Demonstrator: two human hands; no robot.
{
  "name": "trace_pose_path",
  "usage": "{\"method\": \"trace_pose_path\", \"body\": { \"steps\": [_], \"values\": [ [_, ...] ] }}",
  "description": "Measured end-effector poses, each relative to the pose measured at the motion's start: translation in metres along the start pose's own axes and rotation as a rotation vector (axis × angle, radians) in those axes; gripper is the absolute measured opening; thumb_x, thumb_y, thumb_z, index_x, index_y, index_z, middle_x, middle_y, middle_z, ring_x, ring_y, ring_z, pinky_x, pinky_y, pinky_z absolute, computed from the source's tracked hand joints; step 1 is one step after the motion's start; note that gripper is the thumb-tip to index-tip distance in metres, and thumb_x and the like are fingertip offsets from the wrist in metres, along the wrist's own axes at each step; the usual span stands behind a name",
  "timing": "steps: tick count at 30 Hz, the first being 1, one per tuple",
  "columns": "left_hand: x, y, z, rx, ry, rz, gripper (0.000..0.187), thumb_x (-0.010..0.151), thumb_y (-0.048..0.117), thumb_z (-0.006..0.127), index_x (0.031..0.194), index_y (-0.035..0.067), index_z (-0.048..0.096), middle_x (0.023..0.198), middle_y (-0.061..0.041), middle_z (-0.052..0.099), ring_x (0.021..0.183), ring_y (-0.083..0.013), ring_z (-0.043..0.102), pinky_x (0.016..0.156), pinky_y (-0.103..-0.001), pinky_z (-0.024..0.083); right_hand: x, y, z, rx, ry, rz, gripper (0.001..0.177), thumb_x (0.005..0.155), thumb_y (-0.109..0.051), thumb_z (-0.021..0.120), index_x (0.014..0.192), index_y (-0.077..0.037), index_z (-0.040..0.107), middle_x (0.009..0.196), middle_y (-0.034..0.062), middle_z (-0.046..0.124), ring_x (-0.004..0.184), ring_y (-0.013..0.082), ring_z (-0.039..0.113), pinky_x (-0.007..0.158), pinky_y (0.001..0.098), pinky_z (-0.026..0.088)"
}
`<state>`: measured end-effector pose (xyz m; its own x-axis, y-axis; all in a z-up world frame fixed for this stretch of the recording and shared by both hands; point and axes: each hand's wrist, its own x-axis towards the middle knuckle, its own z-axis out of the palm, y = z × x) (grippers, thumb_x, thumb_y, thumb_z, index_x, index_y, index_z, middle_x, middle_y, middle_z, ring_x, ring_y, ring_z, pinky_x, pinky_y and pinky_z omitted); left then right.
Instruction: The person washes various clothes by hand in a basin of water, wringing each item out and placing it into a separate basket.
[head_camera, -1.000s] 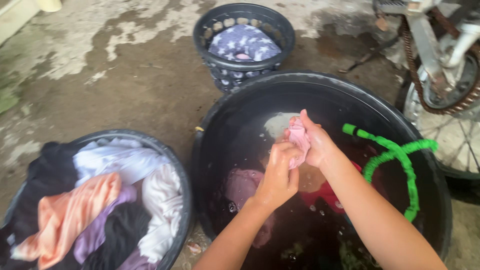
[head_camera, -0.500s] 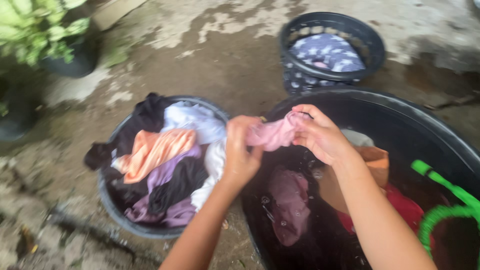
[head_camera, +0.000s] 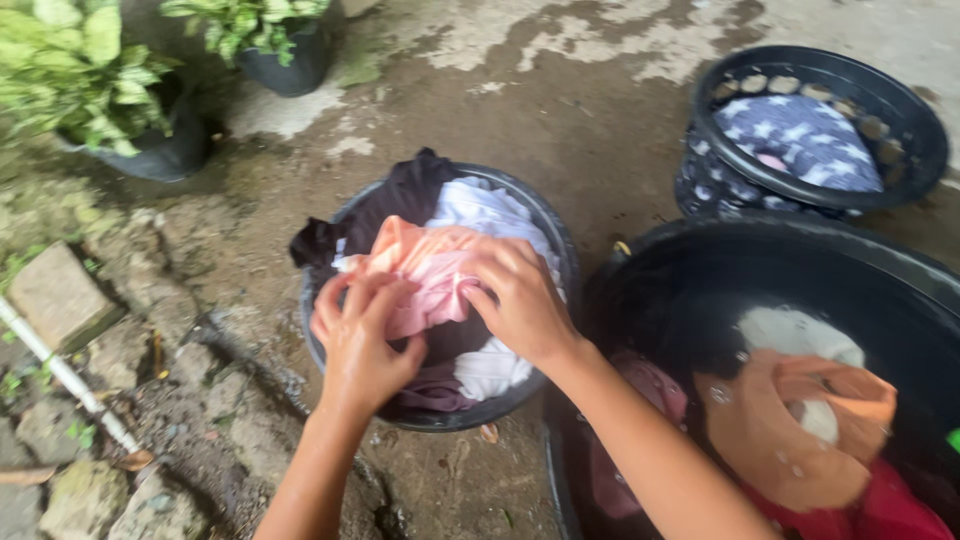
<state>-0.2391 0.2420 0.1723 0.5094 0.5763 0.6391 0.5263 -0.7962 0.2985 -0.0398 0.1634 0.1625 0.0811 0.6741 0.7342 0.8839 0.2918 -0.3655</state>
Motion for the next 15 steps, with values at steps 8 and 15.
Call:
{"method": "trace_pose_path", "body": {
  "steps": [8, 15],
  "values": [
    [-0.028, -0.017, 0.018, 0.188, -0.102, 0.009, 0.023, 0.085, 0.034, 0.078, 0.106, 0.025, 0.077, 0.115, 0.006, 0.072, 0.127, -0.0332, 0.050, 0.107, -0.060, 0.032, 0.006, 0.021, 0.012, 0.102, -0.394, -0.006, 0.022, 0.088, -0.018, 0.073, 0.107, -0.007, 0.076, 0.108, 0.0139, 0.073, 0.107, 0.0353, 0.066, 0.097, 0.0449, 0.051],
    [-0.008, 0.034, 0.004, 0.224, -0.154, -0.016, 0.045, 0.073, 0.025, 0.074, 0.116, 0.013, 0.070, 0.126, -0.008, 0.062, 0.126, -0.0432, 0.046, 0.100, -0.071, 0.029, -0.034, 0.042, -0.083, 0.210, -0.320, 0.189, 0.044, 0.088, -0.018, 0.076, 0.129, -0.003, 0.069, 0.129, 0.0177, 0.070, 0.119, 0.0301, 0.068, 0.100, 0.0391, 0.052]
  ]
}}
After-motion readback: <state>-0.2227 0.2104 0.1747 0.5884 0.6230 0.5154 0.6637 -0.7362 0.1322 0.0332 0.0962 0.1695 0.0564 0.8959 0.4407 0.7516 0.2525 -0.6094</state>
